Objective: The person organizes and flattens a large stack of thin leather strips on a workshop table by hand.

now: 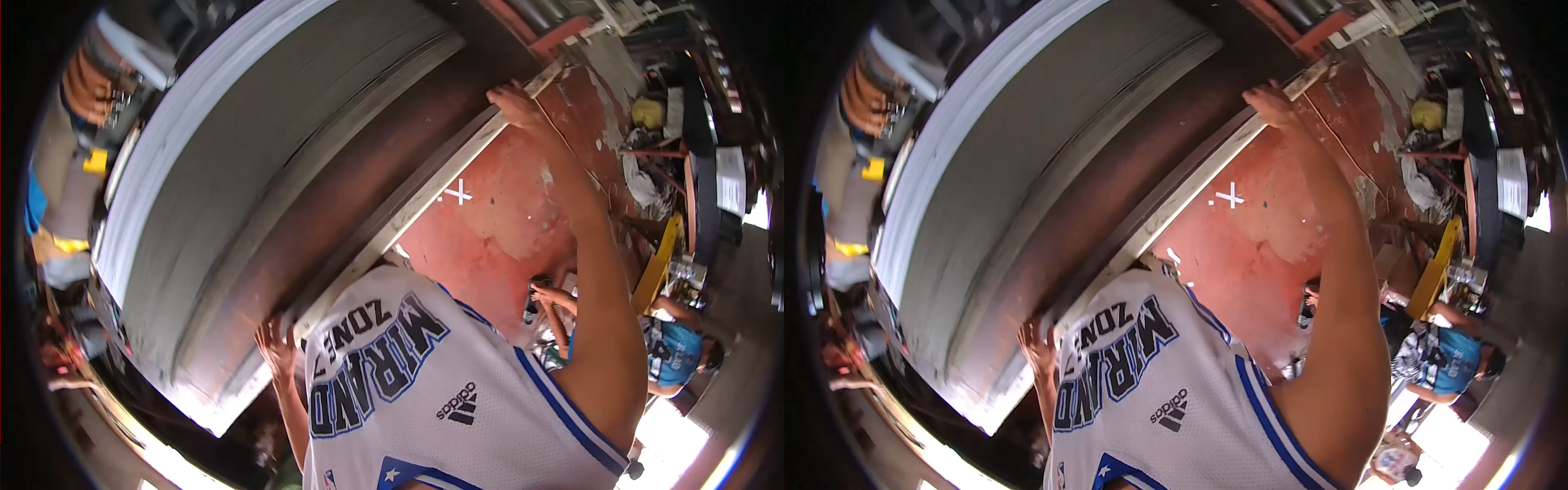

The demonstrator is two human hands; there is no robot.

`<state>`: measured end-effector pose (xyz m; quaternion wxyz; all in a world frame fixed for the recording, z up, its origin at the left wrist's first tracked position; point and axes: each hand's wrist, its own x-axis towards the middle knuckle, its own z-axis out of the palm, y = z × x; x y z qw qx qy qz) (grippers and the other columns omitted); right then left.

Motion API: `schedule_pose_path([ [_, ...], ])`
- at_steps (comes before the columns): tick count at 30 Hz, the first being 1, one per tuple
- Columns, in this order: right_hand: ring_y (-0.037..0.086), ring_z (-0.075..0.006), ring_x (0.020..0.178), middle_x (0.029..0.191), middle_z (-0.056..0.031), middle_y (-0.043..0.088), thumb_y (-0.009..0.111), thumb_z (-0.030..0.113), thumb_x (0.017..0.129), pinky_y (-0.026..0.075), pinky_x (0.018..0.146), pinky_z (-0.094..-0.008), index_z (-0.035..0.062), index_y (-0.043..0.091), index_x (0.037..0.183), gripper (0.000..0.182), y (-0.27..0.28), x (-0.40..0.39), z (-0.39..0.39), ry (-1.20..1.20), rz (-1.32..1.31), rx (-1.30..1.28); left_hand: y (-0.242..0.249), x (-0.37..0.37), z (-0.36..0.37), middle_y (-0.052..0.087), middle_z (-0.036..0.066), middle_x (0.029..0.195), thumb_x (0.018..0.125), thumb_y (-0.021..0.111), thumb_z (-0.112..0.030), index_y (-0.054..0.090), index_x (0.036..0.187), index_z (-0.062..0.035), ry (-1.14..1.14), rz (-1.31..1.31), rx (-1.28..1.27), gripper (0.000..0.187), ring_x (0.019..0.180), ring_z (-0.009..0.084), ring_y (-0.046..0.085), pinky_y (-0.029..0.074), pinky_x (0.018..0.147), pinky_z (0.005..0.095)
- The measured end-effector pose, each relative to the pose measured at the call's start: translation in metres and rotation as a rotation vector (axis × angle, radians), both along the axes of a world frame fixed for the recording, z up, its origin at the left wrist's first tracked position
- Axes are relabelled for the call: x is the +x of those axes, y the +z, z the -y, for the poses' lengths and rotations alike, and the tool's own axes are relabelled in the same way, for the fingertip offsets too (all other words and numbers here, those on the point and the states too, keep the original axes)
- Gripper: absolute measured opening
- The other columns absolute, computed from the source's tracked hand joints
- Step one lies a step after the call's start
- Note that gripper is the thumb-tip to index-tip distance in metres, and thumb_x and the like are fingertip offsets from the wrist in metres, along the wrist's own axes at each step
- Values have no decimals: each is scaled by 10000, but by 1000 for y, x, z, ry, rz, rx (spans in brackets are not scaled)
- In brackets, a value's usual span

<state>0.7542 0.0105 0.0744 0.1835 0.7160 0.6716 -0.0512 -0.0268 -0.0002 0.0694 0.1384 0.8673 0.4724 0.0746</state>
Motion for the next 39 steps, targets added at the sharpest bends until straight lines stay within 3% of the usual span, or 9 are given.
schedule_pose_path([
  [4,631,-257,1159,1183,-98,681,529,94,907,300,1185,-529,137,629,1233,343,-29,3,16,76,40,349,0,-9,-8,627,182,1132,879,706,-192,650,1176,-56,-42,0,-38,331,1037,382,579,442,902,508],
  [13,602,-191,1219,1227,-54,676,520,203,970,225,1252,-456,184,681,1219,297,-22,-18,21,8,68,349,1,-22,-28,632,176,1098,877,691,-217,620,1160,-56,-178,-13,-45,334,1020,372,591,435,889,508],
  [15,590,-185,1217,1214,-33,685,582,170,917,245,1250,-453,171,713,1154,271,-31,-14,23,36,-153,525,6,-20,-29,632,177,1100,867,684,-190,617,1160,-46,-195,12,-47,333,1014,374,591,436,893,512],
  [22,563,-152,1214,1165,19,681,623,204,900,257,1249,-404,248,743,1136,268,-27,-20,20,-84,-15,460,6,-15,-28,634,183,1102,874,679,-171,615,1156,-36,-181,9,-35,319,1015,378,592,443,898,505],
  [26,519,-210,1315,1313,-17,649,607,165,903,269,1239,-409,239,713,1188,313,-21,-9,17,-111,-44,305,8,-10,-24,637,181,1094,874,686,-156,618,1148,-34,-166,25,-45,308,1012,374,594,447,908,501],
  [29,538,-243,1285,1299,-28,653,610,108,879,280,1231,-386,225,718,1165,327,-23,-3,18,-118,-74,336,7,-9,-23,638,178,1092,871,692,-150,621,1143,-34,-172,23,-16,305,1013,369,595,449,912,497],
  [31,523,-279,1320,1362,-51,621,534,163,939,275,1231,-409,227,708,1169,295,0,-12,13,-159,-79,207,5,-9,-22,638,178,1086,868,693,-149,622,1141,-32,-157,27,-15,306,1006,367,595,449,906,498],
  [34,569,-293,1211,1296,-71,643,712,47,773,453,1064,-430,148,704,1120,361,1,-6,12,-118,-112,283,8,-3,-21,638,180,1075,858,695,-132,624,1132,-28,-147,24,-33,302,979,372,592,452,890,502],
  [39,585,-294,1179,1217,-78,657,727,24,772,464,1049,-427,136,702,1135,381,-10,5,17,-50,-132,406,12,5,-19,636,188,1070,838,694,-101,621,1131,-22,-140,48,-20,312,973,381,590,461,879,494],
])
